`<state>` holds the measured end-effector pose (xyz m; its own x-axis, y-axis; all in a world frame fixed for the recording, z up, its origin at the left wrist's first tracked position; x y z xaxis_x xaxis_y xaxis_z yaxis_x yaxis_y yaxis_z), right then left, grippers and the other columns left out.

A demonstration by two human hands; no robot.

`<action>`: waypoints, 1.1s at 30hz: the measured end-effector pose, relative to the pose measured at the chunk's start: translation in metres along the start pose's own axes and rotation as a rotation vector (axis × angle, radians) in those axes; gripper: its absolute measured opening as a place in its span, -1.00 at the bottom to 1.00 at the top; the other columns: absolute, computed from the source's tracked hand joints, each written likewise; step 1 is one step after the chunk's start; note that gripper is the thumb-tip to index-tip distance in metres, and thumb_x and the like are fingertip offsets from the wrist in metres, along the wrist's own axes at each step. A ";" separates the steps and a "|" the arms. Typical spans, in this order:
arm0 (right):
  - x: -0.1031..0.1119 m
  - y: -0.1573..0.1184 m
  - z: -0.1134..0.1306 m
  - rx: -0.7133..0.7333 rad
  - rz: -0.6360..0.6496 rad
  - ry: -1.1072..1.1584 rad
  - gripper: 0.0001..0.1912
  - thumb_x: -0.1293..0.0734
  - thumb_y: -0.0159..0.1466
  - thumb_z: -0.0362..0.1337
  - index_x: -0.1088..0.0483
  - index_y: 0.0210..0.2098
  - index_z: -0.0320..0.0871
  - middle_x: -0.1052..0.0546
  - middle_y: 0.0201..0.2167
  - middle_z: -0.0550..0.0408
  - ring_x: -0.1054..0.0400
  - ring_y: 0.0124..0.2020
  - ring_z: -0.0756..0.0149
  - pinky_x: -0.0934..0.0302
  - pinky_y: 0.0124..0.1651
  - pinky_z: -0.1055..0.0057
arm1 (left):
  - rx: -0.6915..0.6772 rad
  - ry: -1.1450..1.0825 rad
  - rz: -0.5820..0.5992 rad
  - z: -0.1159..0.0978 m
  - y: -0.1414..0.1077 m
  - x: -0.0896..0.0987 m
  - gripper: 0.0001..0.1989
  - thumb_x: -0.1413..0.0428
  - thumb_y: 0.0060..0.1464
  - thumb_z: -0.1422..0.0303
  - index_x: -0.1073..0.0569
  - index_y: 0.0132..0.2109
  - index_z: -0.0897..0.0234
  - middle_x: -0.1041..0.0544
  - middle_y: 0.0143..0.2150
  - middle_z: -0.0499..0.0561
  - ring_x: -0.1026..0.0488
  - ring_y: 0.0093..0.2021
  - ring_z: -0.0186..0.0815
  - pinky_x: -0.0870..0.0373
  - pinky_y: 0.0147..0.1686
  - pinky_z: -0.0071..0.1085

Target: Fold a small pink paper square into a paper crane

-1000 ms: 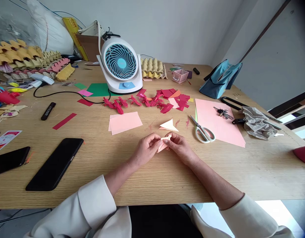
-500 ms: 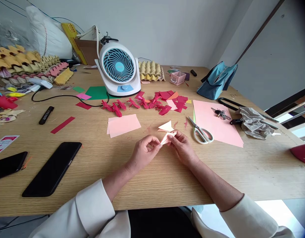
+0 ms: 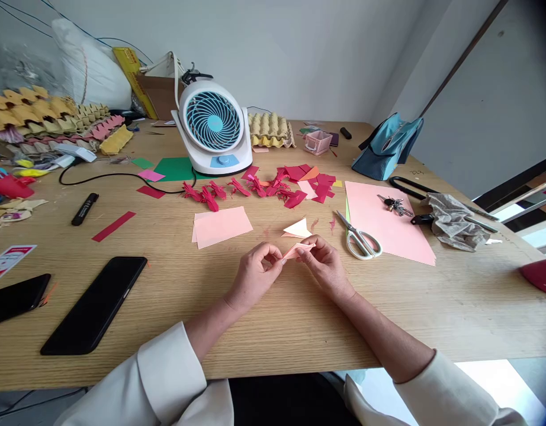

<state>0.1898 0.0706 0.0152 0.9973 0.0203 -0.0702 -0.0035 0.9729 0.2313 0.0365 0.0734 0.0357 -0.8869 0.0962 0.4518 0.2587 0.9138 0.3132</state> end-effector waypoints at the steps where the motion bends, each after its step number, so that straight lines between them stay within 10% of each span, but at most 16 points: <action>1: 0.000 0.000 0.000 0.002 -0.001 -0.004 -0.69 -0.42 0.22 0.00 -0.35 -0.33 -0.10 -0.45 -0.50 0.16 -0.30 -0.45 0.36 -0.19 -0.34 0.40 | 0.001 -0.001 0.001 0.000 0.000 0.000 -0.94 -0.13 0.10 0.42 -0.41 -0.34 0.26 -0.50 -0.37 -0.07 -0.44 -0.37 -0.39 -0.35 -0.39 -0.52; 14: -0.002 -0.001 0.003 0.019 0.013 -0.072 -0.68 -0.39 0.24 0.02 -0.35 -0.33 -0.10 -0.44 -0.48 0.15 -0.30 -0.44 0.35 -0.19 -0.34 0.39 | -0.007 -0.011 0.011 0.002 0.002 0.000 -0.91 -0.13 0.10 0.40 -0.41 -0.38 0.26 -0.50 -0.40 -0.07 -0.42 -0.40 -0.39 -0.33 -0.38 -0.50; 26: 0.000 0.000 0.003 0.007 0.002 -0.089 -0.66 -0.39 0.23 0.03 -0.32 -0.38 -0.10 -0.42 -0.51 0.16 -0.27 -0.48 0.36 -0.17 -0.38 0.41 | 0.297 -0.307 0.169 0.032 -0.001 -0.022 -0.77 -0.18 0.04 0.22 -0.33 -0.37 0.25 -0.38 -0.48 -0.11 -0.36 -0.50 -0.40 -0.39 -0.56 -0.51; 33: -0.001 0.000 0.000 -0.042 0.012 -0.079 -0.62 -0.41 0.19 0.07 -0.31 -0.38 -0.09 -0.39 -0.53 0.18 -0.24 -0.49 0.36 -0.14 -0.42 0.42 | 0.198 -0.285 0.203 0.020 0.001 -0.023 -0.79 -0.21 0.05 0.22 -0.47 -0.26 0.28 -0.51 -0.36 -0.04 -0.42 -0.40 -0.39 -0.38 -0.46 -0.53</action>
<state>0.1891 0.0705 0.0155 0.9998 0.0155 0.0094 -0.0170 0.9815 0.1905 0.0495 0.0803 0.0091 -0.9032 0.3627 0.2294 0.3855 0.9206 0.0620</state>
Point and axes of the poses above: each hand's wrist, its own y-axis towards the middle knuckle, its own x-axis out of the back of the hand, z = x × y, the point moved 10 cm from there along y, towards the middle knuckle
